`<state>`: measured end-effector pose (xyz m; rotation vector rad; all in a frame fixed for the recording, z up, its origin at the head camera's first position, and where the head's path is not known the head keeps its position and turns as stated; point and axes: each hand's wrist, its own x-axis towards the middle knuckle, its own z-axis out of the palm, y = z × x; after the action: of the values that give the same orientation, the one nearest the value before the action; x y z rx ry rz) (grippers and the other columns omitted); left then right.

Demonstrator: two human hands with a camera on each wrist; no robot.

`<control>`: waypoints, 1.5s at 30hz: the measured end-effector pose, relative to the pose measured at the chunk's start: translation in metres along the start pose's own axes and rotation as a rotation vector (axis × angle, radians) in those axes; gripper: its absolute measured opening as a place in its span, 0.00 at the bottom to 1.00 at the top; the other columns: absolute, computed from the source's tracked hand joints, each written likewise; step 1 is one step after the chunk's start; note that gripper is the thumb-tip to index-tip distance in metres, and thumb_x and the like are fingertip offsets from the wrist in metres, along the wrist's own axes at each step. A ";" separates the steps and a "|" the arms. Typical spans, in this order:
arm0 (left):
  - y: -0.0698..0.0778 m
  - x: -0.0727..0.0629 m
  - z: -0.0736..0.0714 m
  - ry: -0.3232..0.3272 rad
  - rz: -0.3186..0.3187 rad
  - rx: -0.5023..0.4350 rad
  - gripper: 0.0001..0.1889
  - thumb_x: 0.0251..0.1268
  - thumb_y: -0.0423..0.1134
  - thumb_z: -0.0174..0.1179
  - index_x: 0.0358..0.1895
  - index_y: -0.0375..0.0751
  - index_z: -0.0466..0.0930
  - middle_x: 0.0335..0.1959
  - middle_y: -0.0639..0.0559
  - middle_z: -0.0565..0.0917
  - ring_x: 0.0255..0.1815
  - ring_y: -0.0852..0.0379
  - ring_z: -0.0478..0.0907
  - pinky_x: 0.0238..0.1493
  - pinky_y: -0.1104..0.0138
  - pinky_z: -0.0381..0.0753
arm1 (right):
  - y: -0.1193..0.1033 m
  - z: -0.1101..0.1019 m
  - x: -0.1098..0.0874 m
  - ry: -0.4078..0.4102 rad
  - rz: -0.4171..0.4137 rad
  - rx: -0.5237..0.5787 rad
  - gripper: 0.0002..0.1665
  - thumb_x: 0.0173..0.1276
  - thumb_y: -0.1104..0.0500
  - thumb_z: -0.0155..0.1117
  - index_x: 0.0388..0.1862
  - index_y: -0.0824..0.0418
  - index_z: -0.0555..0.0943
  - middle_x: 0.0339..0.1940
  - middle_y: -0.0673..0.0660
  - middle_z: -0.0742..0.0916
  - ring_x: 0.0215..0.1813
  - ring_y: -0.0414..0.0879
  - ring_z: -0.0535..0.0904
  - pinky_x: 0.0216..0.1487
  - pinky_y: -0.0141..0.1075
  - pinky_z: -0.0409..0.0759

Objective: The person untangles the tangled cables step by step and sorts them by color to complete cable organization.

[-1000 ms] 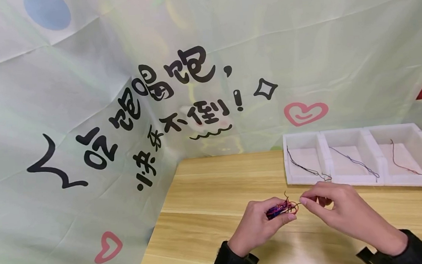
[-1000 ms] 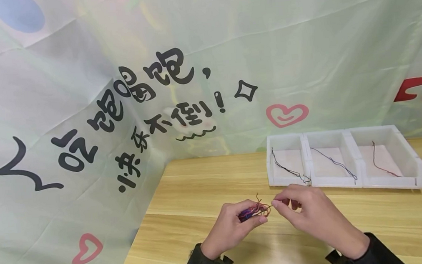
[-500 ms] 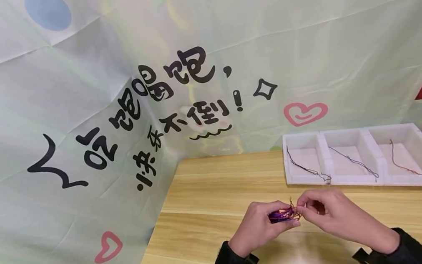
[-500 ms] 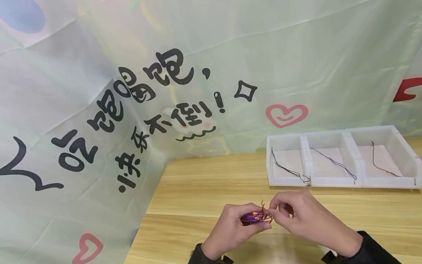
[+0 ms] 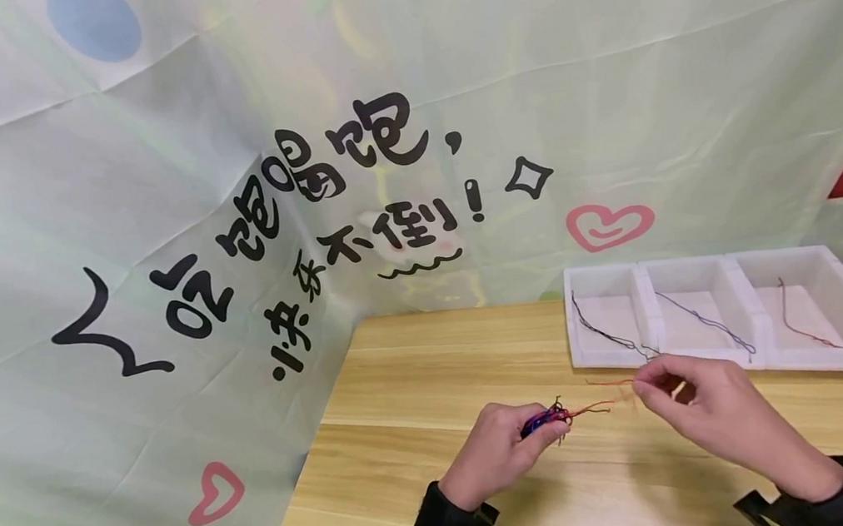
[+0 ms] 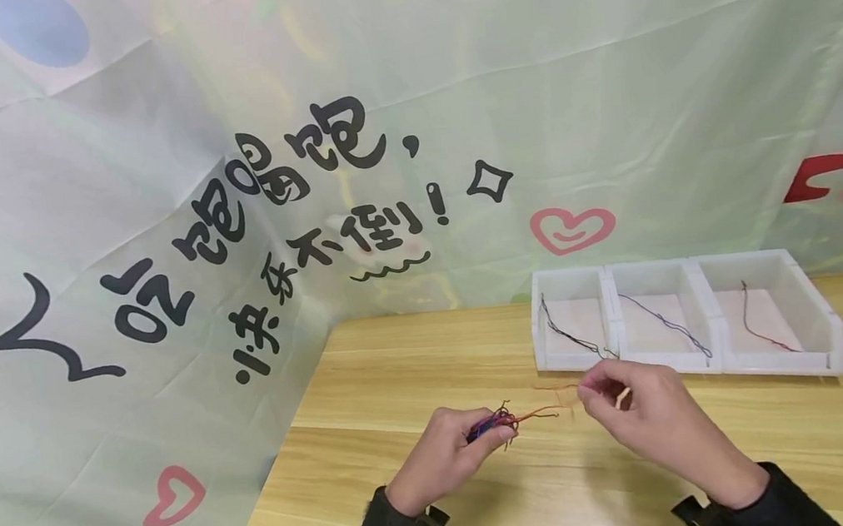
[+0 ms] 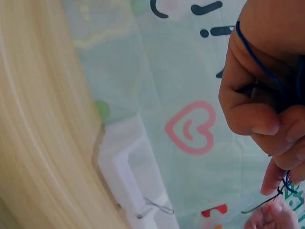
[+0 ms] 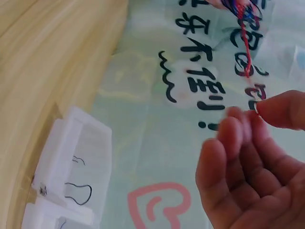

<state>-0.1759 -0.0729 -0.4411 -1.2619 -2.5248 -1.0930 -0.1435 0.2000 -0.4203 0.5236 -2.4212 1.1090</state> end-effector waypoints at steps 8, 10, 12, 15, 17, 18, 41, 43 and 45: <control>0.006 0.004 0.005 -0.002 0.034 -0.020 0.15 0.79 0.46 0.55 0.31 0.46 0.80 0.21 0.63 0.75 0.19 0.78 0.62 0.20 0.81 0.63 | -0.002 0.021 -0.003 -0.055 -0.294 0.019 0.21 0.53 0.64 0.81 0.46 0.50 0.85 0.41 0.39 0.85 0.34 0.32 0.76 0.31 0.23 0.71; 0.007 0.004 0.005 -0.008 0.021 -0.052 0.15 0.79 0.46 0.54 0.31 0.45 0.80 0.21 0.62 0.75 0.19 0.78 0.61 0.21 0.81 0.63 | -0.001 0.023 -0.004 -0.038 -0.356 0.013 0.21 0.53 0.64 0.81 0.43 0.46 0.84 0.40 0.39 0.84 0.34 0.32 0.75 0.31 0.22 0.69; 0.007 0.004 0.006 -0.010 0.006 -0.079 0.16 0.80 0.46 0.54 0.31 0.46 0.81 0.21 0.62 0.75 0.19 0.78 0.62 0.21 0.81 0.63 | 0.000 0.023 -0.003 -0.039 -0.404 0.020 0.21 0.55 0.65 0.79 0.41 0.43 0.83 0.37 0.38 0.83 0.34 0.31 0.75 0.31 0.21 0.69; 0.007 0.003 0.006 -0.014 0.008 -0.069 0.15 0.80 0.47 0.54 0.32 0.46 0.82 0.22 0.63 0.76 0.20 0.78 0.62 0.21 0.81 0.65 | 0.003 0.021 -0.001 -0.053 -0.432 0.065 0.22 0.57 0.68 0.77 0.39 0.42 0.82 0.35 0.36 0.82 0.33 0.29 0.74 0.32 0.20 0.70; 0.005 0.002 0.006 -0.019 0.019 -0.045 0.16 0.79 0.47 0.54 0.31 0.46 0.82 0.21 0.63 0.76 0.20 0.78 0.62 0.21 0.81 0.64 | 0.005 0.016 0.000 -0.050 -0.414 0.081 0.23 0.56 0.70 0.77 0.39 0.42 0.83 0.34 0.36 0.83 0.33 0.29 0.75 0.32 0.21 0.71; 0.004 0.001 0.006 -0.024 0.021 -0.040 0.16 0.79 0.47 0.54 0.32 0.46 0.82 0.22 0.63 0.76 0.20 0.79 0.61 0.21 0.81 0.64 | 0.007 0.013 0.000 -0.036 -0.398 0.082 0.24 0.55 0.71 0.77 0.39 0.43 0.83 0.34 0.37 0.83 0.33 0.30 0.75 0.32 0.21 0.71; -0.014 -0.023 -0.013 0.077 -0.098 -0.161 0.14 0.79 0.45 0.55 0.37 0.44 0.86 0.29 0.59 0.84 0.25 0.73 0.70 0.30 0.77 0.73 | 0.043 -0.066 -0.009 0.375 0.341 -0.072 0.11 0.69 0.61 0.71 0.40 0.70 0.85 0.24 0.23 0.77 0.25 0.25 0.71 0.23 0.22 0.68; -0.014 -0.022 -0.012 0.077 -0.098 -0.162 0.15 0.79 0.45 0.55 0.37 0.43 0.86 0.30 0.58 0.85 0.27 0.74 0.71 0.31 0.77 0.75 | 0.044 -0.066 -0.009 0.386 0.342 -0.056 0.11 0.68 0.61 0.71 0.39 0.71 0.84 0.24 0.24 0.77 0.25 0.25 0.72 0.23 0.22 0.68; -0.013 -0.022 -0.011 0.081 -0.099 -0.154 0.15 0.79 0.45 0.55 0.37 0.42 0.87 0.30 0.57 0.85 0.27 0.74 0.71 0.30 0.77 0.76 | 0.046 -0.067 -0.010 0.397 0.337 -0.053 0.11 0.69 0.62 0.70 0.39 0.72 0.83 0.23 0.24 0.77 0.24 0.25 0.72 0.22 0.23 0.68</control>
<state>-0.1734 -0.0998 -0.4489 -1.1108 -2.5090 -1.3548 -0.1437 0.2814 -0.4143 -0.1244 -2.2202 1.1468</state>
